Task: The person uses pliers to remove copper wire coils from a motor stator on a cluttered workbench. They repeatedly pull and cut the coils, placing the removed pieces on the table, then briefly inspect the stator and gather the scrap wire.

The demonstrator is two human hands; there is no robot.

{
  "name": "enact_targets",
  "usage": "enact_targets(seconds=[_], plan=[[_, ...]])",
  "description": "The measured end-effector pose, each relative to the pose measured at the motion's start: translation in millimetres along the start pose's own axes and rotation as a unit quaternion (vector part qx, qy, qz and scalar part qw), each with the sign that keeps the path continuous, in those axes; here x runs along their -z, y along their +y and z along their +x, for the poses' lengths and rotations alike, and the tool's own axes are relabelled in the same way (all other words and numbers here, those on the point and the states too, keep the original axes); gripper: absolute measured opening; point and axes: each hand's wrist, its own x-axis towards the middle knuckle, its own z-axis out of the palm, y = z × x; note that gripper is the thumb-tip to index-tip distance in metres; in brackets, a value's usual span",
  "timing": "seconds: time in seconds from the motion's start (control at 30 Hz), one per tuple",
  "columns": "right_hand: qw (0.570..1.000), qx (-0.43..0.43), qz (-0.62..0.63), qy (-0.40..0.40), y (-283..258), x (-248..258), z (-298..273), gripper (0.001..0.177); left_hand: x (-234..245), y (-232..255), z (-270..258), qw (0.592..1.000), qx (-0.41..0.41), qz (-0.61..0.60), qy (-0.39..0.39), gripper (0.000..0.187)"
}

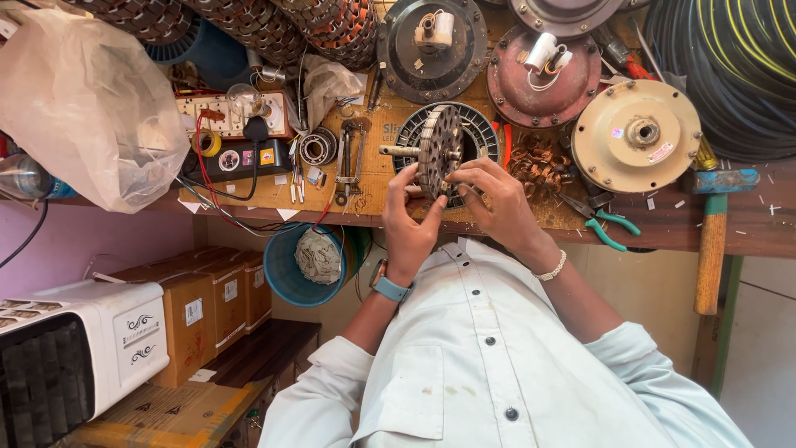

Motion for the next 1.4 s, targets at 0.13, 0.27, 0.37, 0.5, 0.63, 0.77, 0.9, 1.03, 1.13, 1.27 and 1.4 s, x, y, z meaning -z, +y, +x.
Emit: enact_targets(seconds=[0.13,0.27,0.37,0.5,0.63,0.77,0.9,1.03,1.13,1.27,1.4], plan=[[1.000,0.001,0.009,0.019,0,7,4,0.023,21,18,35,0.987,0.152,0.028,-0.048,0.053],[0.999,0.003,0.018,0.034,0,9,11,0.023,29,11,60,0.986,0.140,-0.030,-0.088,0.054],[0.999,0.014,0.010,0.036,0,8,18,0.023,26,1,48,0.986,0.084,-0.108,-0.093,0.056],[0.999,0.025,0.018,0.044,1,4,20,0.023,17,-10,12,0.993,0.017,-0.073,-0.087,0.070],[0.999,0.012,0.041,0.033,2,0,21,0.023,7,-12,1,0.995,0.078,-0.047,-0.047,0.065],[0.995,-0.034,0.087,0.034,4,-5,22,0.020,14,0,11,0.993,0.102,-0.039,-0.044,0.062],[0.991,-0.062,0.116,0.025,4,-11,20,0.020,29,13,19,0.992,0.106,0.046,-0.059,0.062],[0.992,-0.051,0.113,0.034,4,-10,21,0.020,25,17,22,0.993,0.101,-0.017,-0.052,0.062],[0.993,-0.040,0.105,0.042,3,-6,21,0.020,18,12,14,0.994,0.098,-0.053,-0.020,0.067],[0.993,-0.041,0.100,0.046,2,-3,22,0.019,9,-1,3,0.985,0.103,-0.137,0.013,0.075],[0.995,-0.025,0.085,0.041,-2,-2,26,0.018,4,-13,-1,0.986,0.088,-0.139,0.025,0.081]])
